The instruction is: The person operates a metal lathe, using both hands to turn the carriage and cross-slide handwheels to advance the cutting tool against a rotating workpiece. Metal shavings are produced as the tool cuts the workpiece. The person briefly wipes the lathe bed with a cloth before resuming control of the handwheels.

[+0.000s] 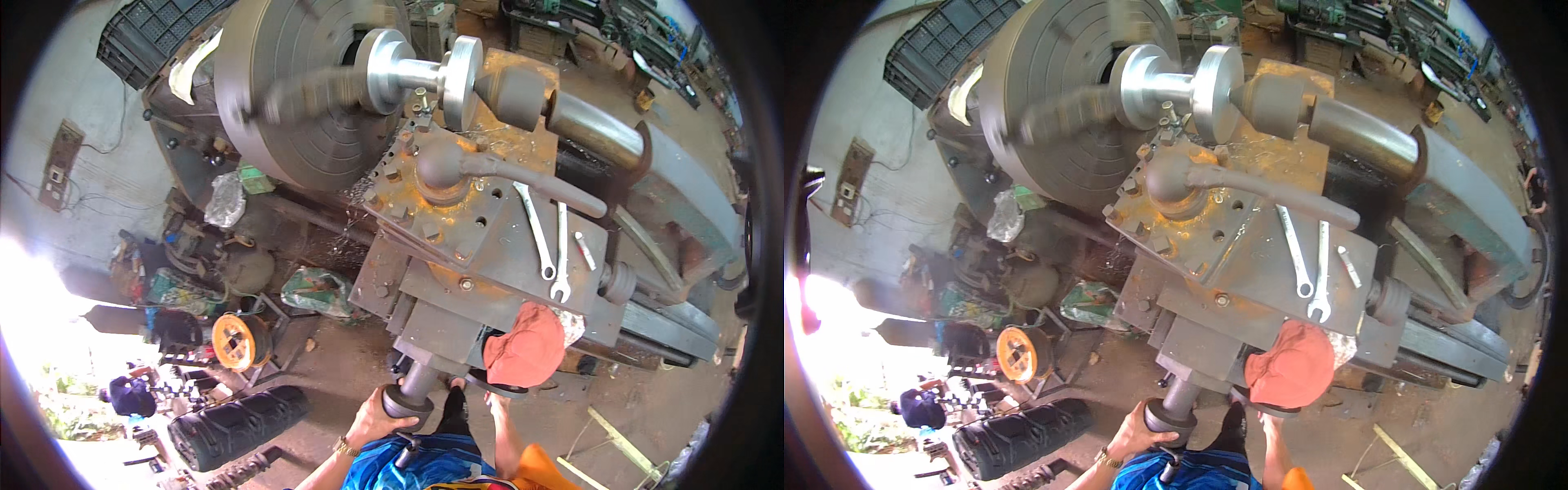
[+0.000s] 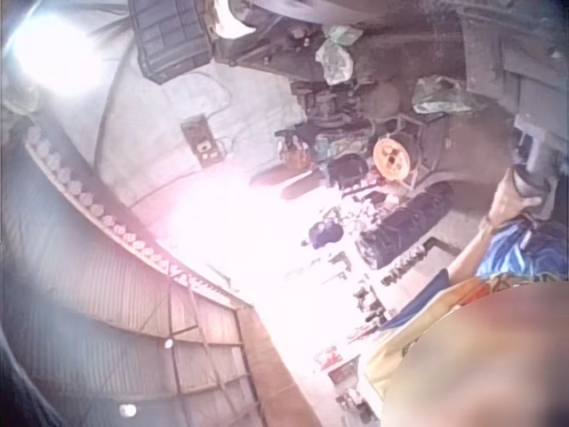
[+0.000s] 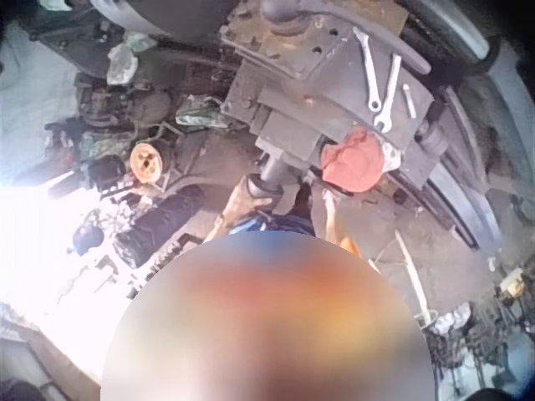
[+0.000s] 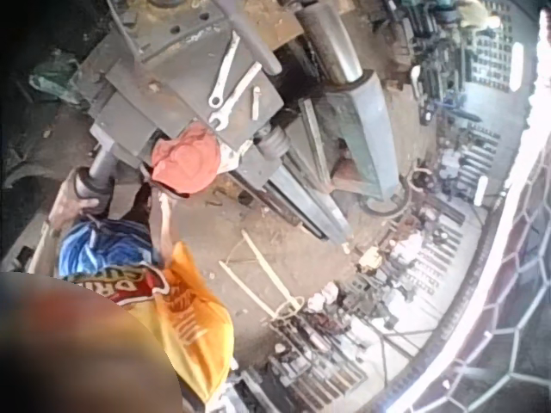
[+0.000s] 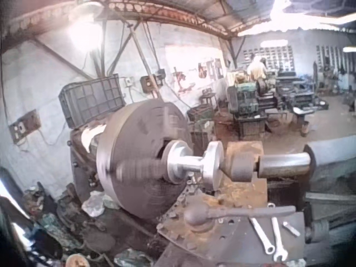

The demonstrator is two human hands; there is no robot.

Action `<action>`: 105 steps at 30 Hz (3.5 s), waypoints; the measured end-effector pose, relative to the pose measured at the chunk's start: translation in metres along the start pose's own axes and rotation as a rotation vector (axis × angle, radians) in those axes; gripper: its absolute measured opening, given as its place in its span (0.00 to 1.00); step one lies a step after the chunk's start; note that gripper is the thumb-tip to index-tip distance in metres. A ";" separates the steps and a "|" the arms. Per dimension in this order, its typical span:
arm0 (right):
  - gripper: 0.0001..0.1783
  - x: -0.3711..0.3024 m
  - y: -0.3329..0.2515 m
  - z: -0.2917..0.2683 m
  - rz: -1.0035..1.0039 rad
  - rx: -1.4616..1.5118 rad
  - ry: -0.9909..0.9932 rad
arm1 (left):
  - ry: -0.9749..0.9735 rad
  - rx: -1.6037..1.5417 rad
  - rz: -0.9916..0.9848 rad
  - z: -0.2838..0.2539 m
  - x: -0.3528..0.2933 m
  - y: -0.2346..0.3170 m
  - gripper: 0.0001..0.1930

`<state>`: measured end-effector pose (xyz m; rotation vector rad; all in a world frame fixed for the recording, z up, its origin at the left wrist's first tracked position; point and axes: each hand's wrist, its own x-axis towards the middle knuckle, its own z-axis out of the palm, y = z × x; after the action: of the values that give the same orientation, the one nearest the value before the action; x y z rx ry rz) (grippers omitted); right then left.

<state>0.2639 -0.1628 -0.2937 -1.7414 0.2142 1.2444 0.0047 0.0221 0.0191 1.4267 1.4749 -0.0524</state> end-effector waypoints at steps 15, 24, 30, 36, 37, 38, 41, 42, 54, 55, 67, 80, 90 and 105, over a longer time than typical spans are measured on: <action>0.35 -0.115 -0.107 -0.048 -0.166 -0.067 -0.003 | -0.678 -0.379 0.147 -0.040 0.049 -0.027 0.51; 0.48 -0.145 -0.203 0.020 -0.203 -1.107 -0.219 | -0.777 -0.436 0.096 -0.029 0.063 -0.047 0.52; 0.55 -0.162 -0.207 0.081 -0.391 -1.245 0.183 | -0.734 -0.503 0.069 -0.016 0.062 -0.061 0.47; 0.38 -0.125 -0.171 0.040 -0.251 -1.039 0.161 | -0.678 -0.517 0.131 -0.020 0.054 -0.053 0.45; 0.34 -0.110 -0.161 0.027 -0.262 -0.980 0.117 | -0.647 -0.510 0.138 -0.020 0.053 -0.050 0.46; 0.30 -0.093 -0.152 0.010 -0.263 -0.807 0.067 | -0.656 -0.489 0.120 -0.021 0.053 -0.049 0.46; 0.19 -0.051 -0.129 -0.034 -0.353 -0.315 -0.163 | -0.635 -0.387 0.177 -0.022 0.053 -0.048 0.45; 0.15 -0.043 -0.125 -0.042 -0.374 -0.217 -0.220 | -0.667 -0.417 0.162 -0.021 0.054 -0.049 0.45; 0.14 -0.051 -0.109 0.044 -0.197 0.469 0.647 | -0.608 -0.492 0.154 -0.023 0.042 -0.038 0.41; 0.14 -0.043 -0.104 0.039 -0.159 0.456 0.592 | -0.599 -0.490 0.157 -0.024 0.040 -0.035 0.41; 0.12 -0.024 -0.102 -0.020 0.040 0.620 0.160 | -0.308 -0.331 0.200 -0.004 0.032 -0.042 0.40; 0.15 -0.025 -0.106 -0.021 0.080 0.587 0.158 | -0.013 0.244 -0.007 -0.001 0.002 -0.004 0.57; 0.09 -0.002 -0.102 -0.053 0.282 0.795 -0.195 | 0.275 0.381 -0.005 0.020 -0.018 0.020 0.58; 0.18 -0.052 -0.136 0.005 0.168 0.523 0.273 | 0.233 0.382 0.002 0.018 -0.016 0.019 0.59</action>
<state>0.3191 -0.1049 -0.1713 -1.4424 0.7873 0.9483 0.0263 0.0054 0.0327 1.7880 1.7187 -0.1800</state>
